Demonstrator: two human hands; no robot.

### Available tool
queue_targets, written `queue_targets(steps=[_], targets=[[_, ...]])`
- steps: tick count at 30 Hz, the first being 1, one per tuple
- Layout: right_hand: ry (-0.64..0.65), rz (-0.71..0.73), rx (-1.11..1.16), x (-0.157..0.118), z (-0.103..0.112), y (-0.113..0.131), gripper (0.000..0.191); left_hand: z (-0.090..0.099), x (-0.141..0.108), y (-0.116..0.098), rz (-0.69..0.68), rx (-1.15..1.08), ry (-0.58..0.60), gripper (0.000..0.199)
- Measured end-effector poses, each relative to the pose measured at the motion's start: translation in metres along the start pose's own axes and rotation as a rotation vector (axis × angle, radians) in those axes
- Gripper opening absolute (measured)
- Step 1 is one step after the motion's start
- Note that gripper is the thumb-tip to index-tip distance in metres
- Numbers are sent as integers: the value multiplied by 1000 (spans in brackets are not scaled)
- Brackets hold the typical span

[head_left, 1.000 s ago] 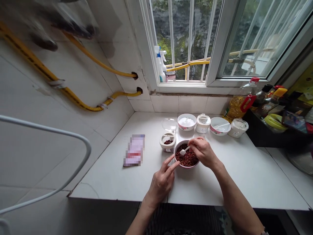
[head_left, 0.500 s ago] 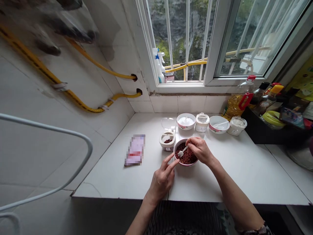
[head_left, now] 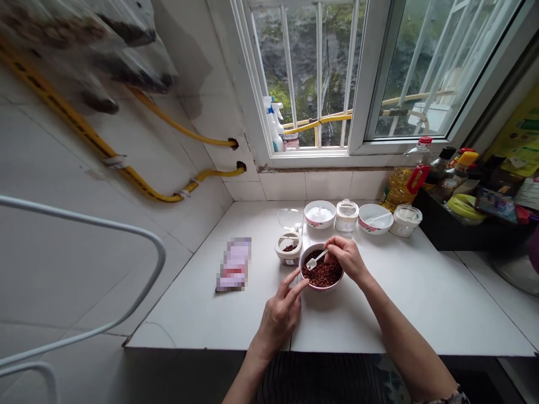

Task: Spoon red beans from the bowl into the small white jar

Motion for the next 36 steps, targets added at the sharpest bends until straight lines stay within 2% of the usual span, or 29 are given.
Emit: queue_targets(steps=[7,10,13,15,19,22,26,30,32,36], targets=[[-22,20,72,2,4,0,15,1,1,-1,-3,-6,-8,49],[-58,76,113,1,5,7,20,0,1,0,2,-20,-11,51],[-85,168,105,0,-3,16,25,-2,1,2,4,-32,-13,52],[-82,250,29,-2,-13,23,23,-4,0,2,-6,-35,-17,52],[-28,487,-313,-10,-35,41,21,-4,0,2,-22,-30,-34,51],[-19,584,-455,-16,-37,50,24,-4,1,1,-25,-30,-29,52],[-126,482,-402,-18,-8,49,19,-4,1,1,-18,-17,-17,52],[-135,382,-411,-17,9,43,18,-2,1,0,-6,-23,-4,53],[-117,360,-452,-16,8,40,18,-2,2,-1,2,-25,3,54],[-23,342,-513,-13,-8,33,20,0,2,-2,4,-35,-4,55]])
Point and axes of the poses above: each hand's wrist, its own x-axis towards the middle knuckle, its own z-axis out of the back of the hand, y = z × x, the point moved 8 cm from there along x, towards the middle knuckle, and after that the axes turned 8 degrees about y, right-handed, at the moved point
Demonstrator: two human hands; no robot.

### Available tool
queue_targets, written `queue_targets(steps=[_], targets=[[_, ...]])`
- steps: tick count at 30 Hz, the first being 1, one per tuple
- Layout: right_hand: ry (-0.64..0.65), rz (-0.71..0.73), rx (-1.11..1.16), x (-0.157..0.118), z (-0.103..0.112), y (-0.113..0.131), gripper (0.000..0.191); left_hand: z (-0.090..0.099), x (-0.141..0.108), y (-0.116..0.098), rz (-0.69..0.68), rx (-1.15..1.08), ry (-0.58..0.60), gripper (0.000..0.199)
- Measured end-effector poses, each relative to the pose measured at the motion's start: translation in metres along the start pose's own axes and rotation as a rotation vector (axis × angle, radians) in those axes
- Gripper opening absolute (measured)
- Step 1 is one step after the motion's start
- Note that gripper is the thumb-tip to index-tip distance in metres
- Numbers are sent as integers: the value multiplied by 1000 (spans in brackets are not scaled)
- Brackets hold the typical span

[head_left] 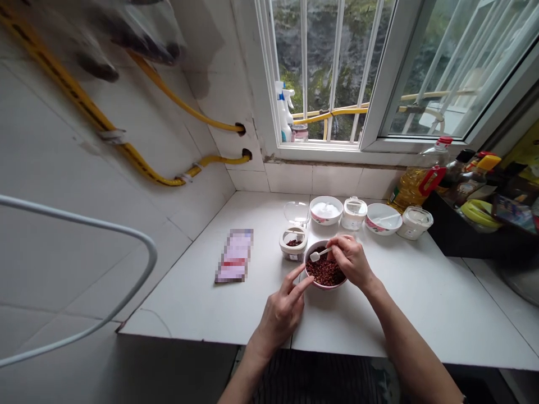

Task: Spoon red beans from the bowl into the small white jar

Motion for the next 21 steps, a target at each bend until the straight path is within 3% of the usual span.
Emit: queue_targets(steps=[3,12,21], targets=[[50,-1,24,0,-9,1,21,0,0,-1,1,-7,4,55],[49,-94,197,3,-8,-2,21,1,-2,1,17,3,12,54],[1,-325,542,0,-7,-25,15,0,-1,1,29,22,28,56]])
Point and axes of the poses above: each hand's wrist, its own x-axis towards the middle knuckle, its own z-axis out of the back of the hand, y = z × x, the point moved 8 cm from there along x, towards the middle knuckle, and after that the axes turned 8 degrees about y, right-handed, at the moved point
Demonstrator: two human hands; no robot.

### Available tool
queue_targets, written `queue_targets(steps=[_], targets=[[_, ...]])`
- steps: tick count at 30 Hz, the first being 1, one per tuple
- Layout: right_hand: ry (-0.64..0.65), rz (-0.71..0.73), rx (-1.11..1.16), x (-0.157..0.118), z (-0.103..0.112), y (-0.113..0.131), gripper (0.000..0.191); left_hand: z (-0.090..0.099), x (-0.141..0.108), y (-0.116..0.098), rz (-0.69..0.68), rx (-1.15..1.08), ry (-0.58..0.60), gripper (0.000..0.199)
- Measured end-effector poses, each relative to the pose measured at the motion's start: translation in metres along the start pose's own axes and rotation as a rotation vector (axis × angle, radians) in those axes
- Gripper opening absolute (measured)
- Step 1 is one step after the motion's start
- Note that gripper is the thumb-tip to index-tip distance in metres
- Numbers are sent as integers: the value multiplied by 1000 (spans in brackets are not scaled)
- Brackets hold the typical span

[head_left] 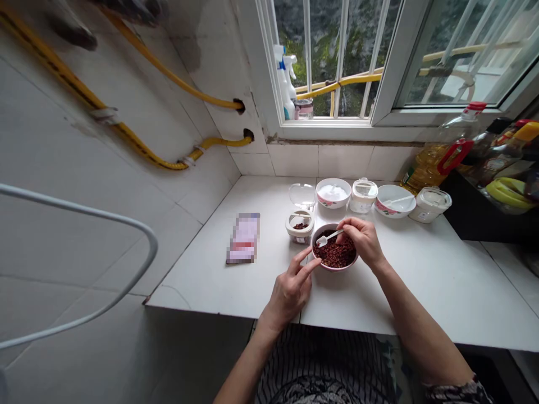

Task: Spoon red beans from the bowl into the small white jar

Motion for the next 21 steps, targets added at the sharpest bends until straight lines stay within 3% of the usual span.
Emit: queue_targets(steps=[7,11,17,21], targets=[[-34,13,55,2,10,7,20,-3,1,1,20,-7,31,56],[-23,88,36,1,0,14,26,-2,1,0,12,-12,28,54],[46,359,-407,-7,-33,37,17,-4,1,1,27,-22,43,54],[-2,392,-442,-13,-25,41,18,-5,1,2,25,-21,45,55]])
Point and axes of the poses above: each hand's wrist, its own x-axis towards the middle knuckle, its own z-axis out of the back of the hand, y = z × x, the point moved 8 cm from there along x, towards the middle knuckle, and after that the axes turned 8 degrees about y, right-handed, at the moved point
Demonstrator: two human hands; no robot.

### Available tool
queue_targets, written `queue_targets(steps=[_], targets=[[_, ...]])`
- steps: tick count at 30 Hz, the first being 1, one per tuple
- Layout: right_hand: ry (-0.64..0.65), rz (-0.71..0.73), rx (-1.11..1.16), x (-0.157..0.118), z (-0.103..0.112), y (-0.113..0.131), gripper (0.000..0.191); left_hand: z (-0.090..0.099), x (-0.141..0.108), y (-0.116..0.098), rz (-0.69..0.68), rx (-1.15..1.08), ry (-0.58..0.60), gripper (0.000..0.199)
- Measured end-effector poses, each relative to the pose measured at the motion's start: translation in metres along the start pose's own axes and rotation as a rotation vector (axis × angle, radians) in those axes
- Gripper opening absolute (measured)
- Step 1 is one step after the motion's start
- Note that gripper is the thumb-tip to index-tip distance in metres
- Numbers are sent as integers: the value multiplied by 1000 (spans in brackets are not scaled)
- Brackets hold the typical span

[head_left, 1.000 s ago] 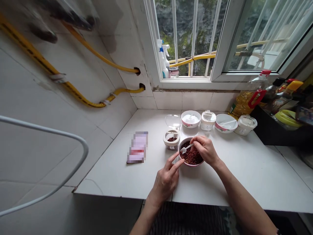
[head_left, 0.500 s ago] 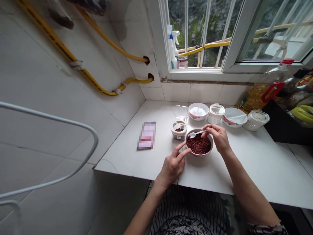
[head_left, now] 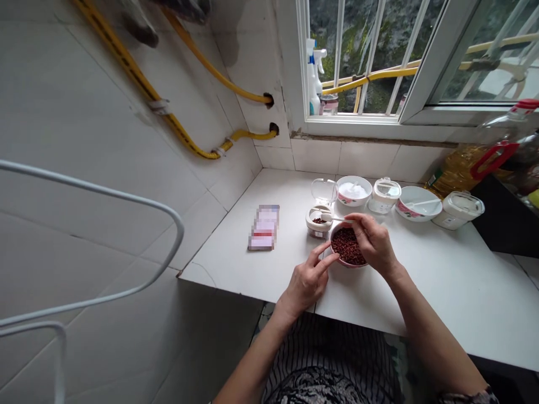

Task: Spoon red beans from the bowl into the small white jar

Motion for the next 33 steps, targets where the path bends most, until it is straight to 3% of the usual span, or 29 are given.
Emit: queue_targets(steps=[4,8,15,23,33], targets=[[-75,-117,60,-5,23,-18,16,1,0,0,-7,16,-14,55],[-65,-88,-85,-4,34,-22,14,3,0,-2,-12,22,-22,55],[102,-84,-93,0,9,-23,19,4,1,-3,-17,10,-20,53],[115,-157,22,0,7,-29,19,3,-1,-2,-22,13,-35,50],[110,-69,-105,-2,0,-30,20,6,-1,-3,-26,5,-56,53]])
Point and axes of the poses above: each hand's wrist, its own x-axis towards the middle knuckle, its own z-axis out of the back of the hand, y = z × x, the point moved 8 cm from there along x, towards the middle knuckle, and after that the axes turned 8 degrees about y, right-handed, at the moved point
